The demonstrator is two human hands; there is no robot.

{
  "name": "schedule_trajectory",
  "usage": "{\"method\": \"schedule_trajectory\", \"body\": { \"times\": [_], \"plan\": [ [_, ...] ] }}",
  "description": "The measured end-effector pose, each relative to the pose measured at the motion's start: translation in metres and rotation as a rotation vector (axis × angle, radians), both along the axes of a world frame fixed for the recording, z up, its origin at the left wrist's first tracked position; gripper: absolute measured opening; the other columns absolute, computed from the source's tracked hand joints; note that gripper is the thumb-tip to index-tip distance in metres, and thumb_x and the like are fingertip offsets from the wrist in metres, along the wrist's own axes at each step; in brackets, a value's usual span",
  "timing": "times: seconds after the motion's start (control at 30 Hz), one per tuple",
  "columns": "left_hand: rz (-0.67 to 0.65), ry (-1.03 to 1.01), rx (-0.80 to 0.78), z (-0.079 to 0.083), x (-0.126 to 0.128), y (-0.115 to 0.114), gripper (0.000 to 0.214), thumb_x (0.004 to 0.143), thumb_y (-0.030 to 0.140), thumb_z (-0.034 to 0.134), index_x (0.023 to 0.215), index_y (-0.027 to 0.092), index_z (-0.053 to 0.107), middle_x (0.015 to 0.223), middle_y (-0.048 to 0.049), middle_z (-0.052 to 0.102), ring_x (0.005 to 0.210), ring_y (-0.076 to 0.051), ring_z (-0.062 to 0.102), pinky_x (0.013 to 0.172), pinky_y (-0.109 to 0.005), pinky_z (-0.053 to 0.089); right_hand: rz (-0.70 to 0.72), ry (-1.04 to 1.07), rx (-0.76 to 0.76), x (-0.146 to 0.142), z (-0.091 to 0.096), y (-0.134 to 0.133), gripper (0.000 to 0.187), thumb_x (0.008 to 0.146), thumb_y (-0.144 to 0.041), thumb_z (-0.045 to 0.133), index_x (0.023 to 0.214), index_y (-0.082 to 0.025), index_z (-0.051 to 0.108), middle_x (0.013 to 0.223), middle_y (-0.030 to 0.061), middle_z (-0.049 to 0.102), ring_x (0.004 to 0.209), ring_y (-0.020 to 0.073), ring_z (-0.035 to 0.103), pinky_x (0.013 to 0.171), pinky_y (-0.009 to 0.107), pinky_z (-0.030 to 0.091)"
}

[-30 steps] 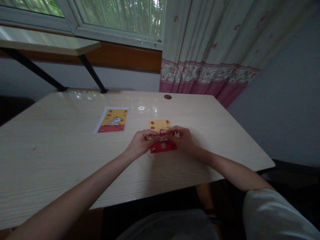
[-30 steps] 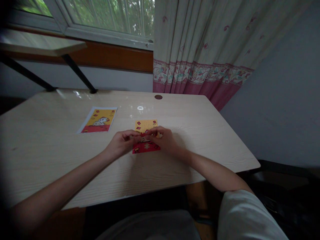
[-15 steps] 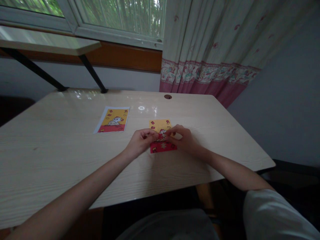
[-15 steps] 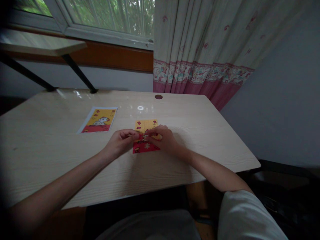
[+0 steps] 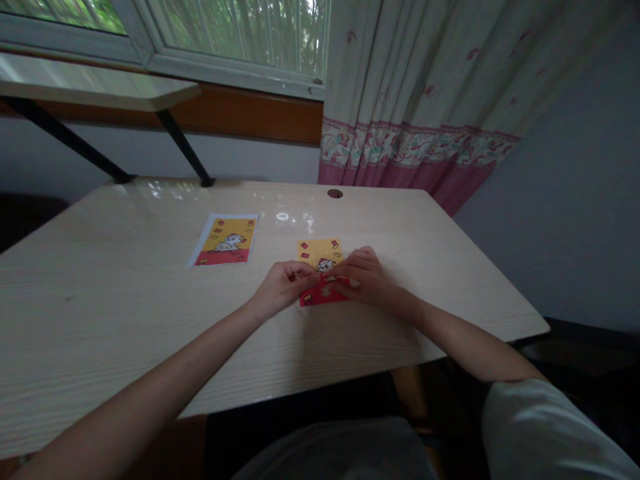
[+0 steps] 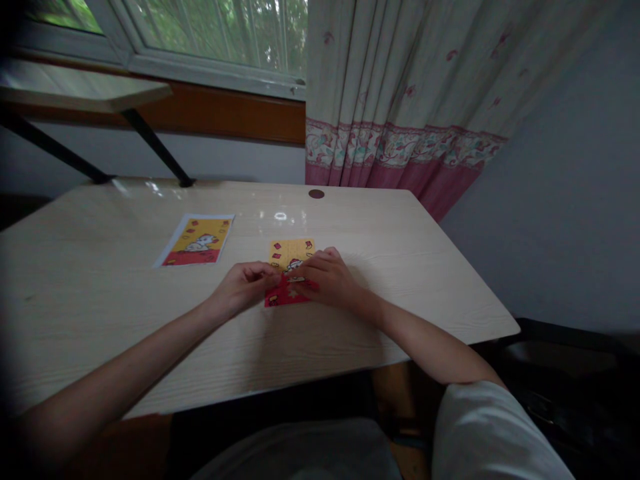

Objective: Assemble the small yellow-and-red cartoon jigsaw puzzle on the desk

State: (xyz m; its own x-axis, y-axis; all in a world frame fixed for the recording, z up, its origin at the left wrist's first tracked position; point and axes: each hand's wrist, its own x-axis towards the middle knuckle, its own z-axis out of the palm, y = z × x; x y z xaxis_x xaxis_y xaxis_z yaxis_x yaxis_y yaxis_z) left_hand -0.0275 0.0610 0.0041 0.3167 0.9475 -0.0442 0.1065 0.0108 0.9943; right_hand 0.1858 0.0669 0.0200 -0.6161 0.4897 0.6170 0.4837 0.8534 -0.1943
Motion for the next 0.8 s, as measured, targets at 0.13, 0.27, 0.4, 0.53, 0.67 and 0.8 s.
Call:
{"method": "schedule_trajectory", "body": {
  "times": [0.13, 0.27, 0.4, 0.53, 0.67, 0.8],
  "plan": [
    [-0.019, 0.032, 0.049, -0.001, -0.001, 0.0, 0.025, 0.069, 0.038, 0.069, 0.074, 0.014, 0.069, 0.066, -0.0029, 0.066, 0.056, -0.012, 0.055, 0.054, -0.024, 0.043, -0.028, -0.052, -0.072, 0.002, 0.0, 0.002, 0.016, 0.087, -0.037, 0.058, 0.087, -0.025, 0.069, 0.083, 0.0019, 0.07, 0.075, 0.0155, 0.056, 0.078, 0.033, 0.032],
    [-0.053, 0.099, 0.211, 0.004, -0.013, 0.004, 0.023, 0.075, 0.037, 0.062, 0.082, 0.016, 0.07, 0.082, -0.0062, 0.07, 0.073, -0.017, 0.06, 0.067, -0.031, 0.047, -0.046, 0.004, -0.208, 0.005, -0.001, 0.005, 0.017, 0.083, -0.038, 0.062, 0.087, -0.022, 0.069, 0.079, 0.0021, 0.068, 0.074, 0.015, 0.057, 0.077, 0.032, 0.034],
    [-0.128, 0.417, 0.599, 0.012, -0.029, 0.007, 0.016, 0.079, 0.03, 0.059, 0.084, 0.021, 0.071, 0.087, -0.0053, 0.069, 0.087, -0.021, 0.058, 0.083, -0.039, 0.043, -0.029, -0.131, -0.393, 0.007, -0.001, 0.005, 0.016, 0.081, -0.038, 0.065, 0.086, -0.023, 0.069, 0.08, 0.0002, 0.068, 0.08, 0.0153, 0.059, 0.079, 0.031, 0.035],
    [-0.318, 0.629, 0.793, 0.012, -0.032, 0.005, 0.02, 0.083, 0.024, 0.052, 0.092, 0.02, 0.07, 0.087, -0.0054, 0.064, 0.088, -0.021, 0.053, 0.082, -0.036, 0.041, 0.002, -0.218, -0.467, 0.006, -0.003, 0.005, 0.016, 0.08, -0.038, 0.066, 0.087, -0.023, 0.069, 0.083, 0.0, 0.068, 0.083, 0.0151, 0.059, 0.081, 0.031, 0.035],
    [-0.407, 0.679, 0.85, 0.008, -0.028, 0.0, 0.025, 0.086, 0.025, 0.051, 0.103, 0.023, 0.069, 0.093, -0.0067, 0.058, 0.091, -0.021, 0.049, 0.082, -0.035, 0.04, 0.0, -0.217, -0.48, 0.005, -0.005, 0.006, 0.015, 0.08, -0.034, 0.067, 0.088, -0.022, 0.069, 0.085, 0.0008, 0.067, 0.083, 0.0146, 0.058, 0.08, 0.03, 0.035],
    [-0.458, 0.717, 0.876, 0.006, -0.025, -0.003, 0.028, 0.085, 0.023, 0.052, 0.109, 0.025, 0.067, 0.096, -0.0066, 0.056, 0.092, -0.022, 0.048, 0.083, -0.036, 0.04, 0.003, -0.235, -0.456, 0.005, -0.005, 0.006, 0.015, 0.08, -0.033, 0.066, 0.09, -0.022, 0.069, 0.084, 0.0013, 0.067, 0.08, 0.014, 0.057, 0.078, 0.028, 0.035]
  ]
}}
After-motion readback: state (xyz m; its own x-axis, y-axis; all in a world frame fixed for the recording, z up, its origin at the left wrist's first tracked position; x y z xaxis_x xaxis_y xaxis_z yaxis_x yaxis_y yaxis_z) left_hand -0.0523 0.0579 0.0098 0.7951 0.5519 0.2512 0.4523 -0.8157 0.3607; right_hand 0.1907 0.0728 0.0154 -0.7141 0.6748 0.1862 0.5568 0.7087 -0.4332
